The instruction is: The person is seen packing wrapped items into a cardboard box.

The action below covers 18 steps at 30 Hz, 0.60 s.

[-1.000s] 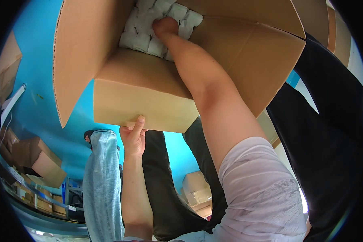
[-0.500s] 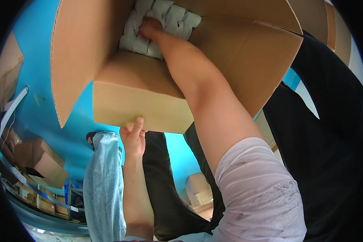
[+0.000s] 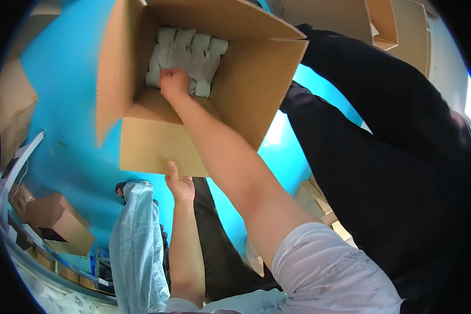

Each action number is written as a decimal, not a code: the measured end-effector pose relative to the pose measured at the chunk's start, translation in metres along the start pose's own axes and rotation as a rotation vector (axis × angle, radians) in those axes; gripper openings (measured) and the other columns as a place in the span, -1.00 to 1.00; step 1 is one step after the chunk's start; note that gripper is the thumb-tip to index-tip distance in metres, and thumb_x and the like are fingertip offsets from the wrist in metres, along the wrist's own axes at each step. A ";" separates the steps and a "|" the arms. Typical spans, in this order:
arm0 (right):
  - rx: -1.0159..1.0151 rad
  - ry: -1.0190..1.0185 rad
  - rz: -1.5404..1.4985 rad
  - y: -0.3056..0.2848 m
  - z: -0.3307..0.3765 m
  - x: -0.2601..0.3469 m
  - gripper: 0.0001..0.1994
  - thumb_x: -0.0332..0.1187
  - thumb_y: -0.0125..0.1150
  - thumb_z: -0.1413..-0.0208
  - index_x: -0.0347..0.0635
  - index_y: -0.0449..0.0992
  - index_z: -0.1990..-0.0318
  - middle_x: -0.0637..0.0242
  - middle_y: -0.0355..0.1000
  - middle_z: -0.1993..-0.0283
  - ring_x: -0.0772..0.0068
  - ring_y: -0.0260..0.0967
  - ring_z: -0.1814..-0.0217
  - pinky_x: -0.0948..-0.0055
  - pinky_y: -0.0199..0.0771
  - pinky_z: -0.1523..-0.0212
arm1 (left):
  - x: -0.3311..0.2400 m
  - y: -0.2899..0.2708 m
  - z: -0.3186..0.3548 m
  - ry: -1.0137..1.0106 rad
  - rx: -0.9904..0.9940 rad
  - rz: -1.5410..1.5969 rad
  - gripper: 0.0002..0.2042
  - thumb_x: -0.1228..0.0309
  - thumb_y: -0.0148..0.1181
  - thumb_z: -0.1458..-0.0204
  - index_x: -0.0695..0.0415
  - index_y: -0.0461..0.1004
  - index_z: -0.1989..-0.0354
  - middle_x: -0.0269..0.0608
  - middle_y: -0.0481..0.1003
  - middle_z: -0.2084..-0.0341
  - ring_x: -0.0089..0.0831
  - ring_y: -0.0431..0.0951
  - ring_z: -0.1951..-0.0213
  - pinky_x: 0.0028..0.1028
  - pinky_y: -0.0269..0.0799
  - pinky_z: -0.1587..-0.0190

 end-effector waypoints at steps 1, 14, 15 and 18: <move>-0.016 -0.025 -0.026 -0.008 0.019 0.010 -0.76 -0.32 0.21 -0.26 -0.36 0.63 0.15 0.37 0.53 0.45 0.58 0.35 0.54 0.43 0.37 0.51 | 0.008 -0.002 0.005 0.001 0.010 0.004 -0.58 0.05 0.20 -0.29 0.09 0.49 -0.13 -0.33 0.59 0.02 -0.44 0.61 0.07 -0.41 0.57 0.13; 0.225 -0.194 0.798 -0.233 0.306 -0.026 -0.86 -0.33 0.28 -0.24 -0.15 0.68 0.17 0.36 0.44 0.58 0.56 0.33 0.58 0.41 0.37 0.49 | -0.037 0.003 0.115 -0.210 -0.023 -0.453 -0.63 0.13 0.16 -0.33 0.27 0.59 0.21 -0.25 0.51 0.56 -0.51 0.49 0.62 -0.53 0.42 0.61; 0.254 -0.192 0.909 -0.246 0.317 -0.036 -0.84 -0.26 0.26 -0.21 -0.09 0.69 0.26 0.22 0.56 0.52 0.26 0.56 0.50 0.24 0.50 0.45 | -0.045 -0.002 0.117 -0.178 -0.045 -0.468 -0.69 0.18 0.23 -0.30 0.25 0.60 0.22 -0.32 0.48 0.61 -0.58 0.44 0.66 -0.58 0.34 0.65; 0.354 -0.205 0.921 -0.252 0.340 -0.055 -0.83 -0.23 0.24 -0.21 -0.05 0.68 0.23 0.18 0.61 0.40 0.15 0.60 0.36 0.18 0.56 0.33 | -0.078 -0.002 0.134 -0.045 -0.041 -0.396 -0.75 0.25 0.26 -0.29 0.22 0.61 0.24 -0.37 0.43 0.67 -0.62 0.36 0.70 -0.58 0.21 0.71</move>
Point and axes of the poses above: each hand's wrist, its own z-axis away from the middle knuckle, its own y-axis out of the palm, x = y × z, the point moved 7 cm from there along -z, towards the middle knuckle
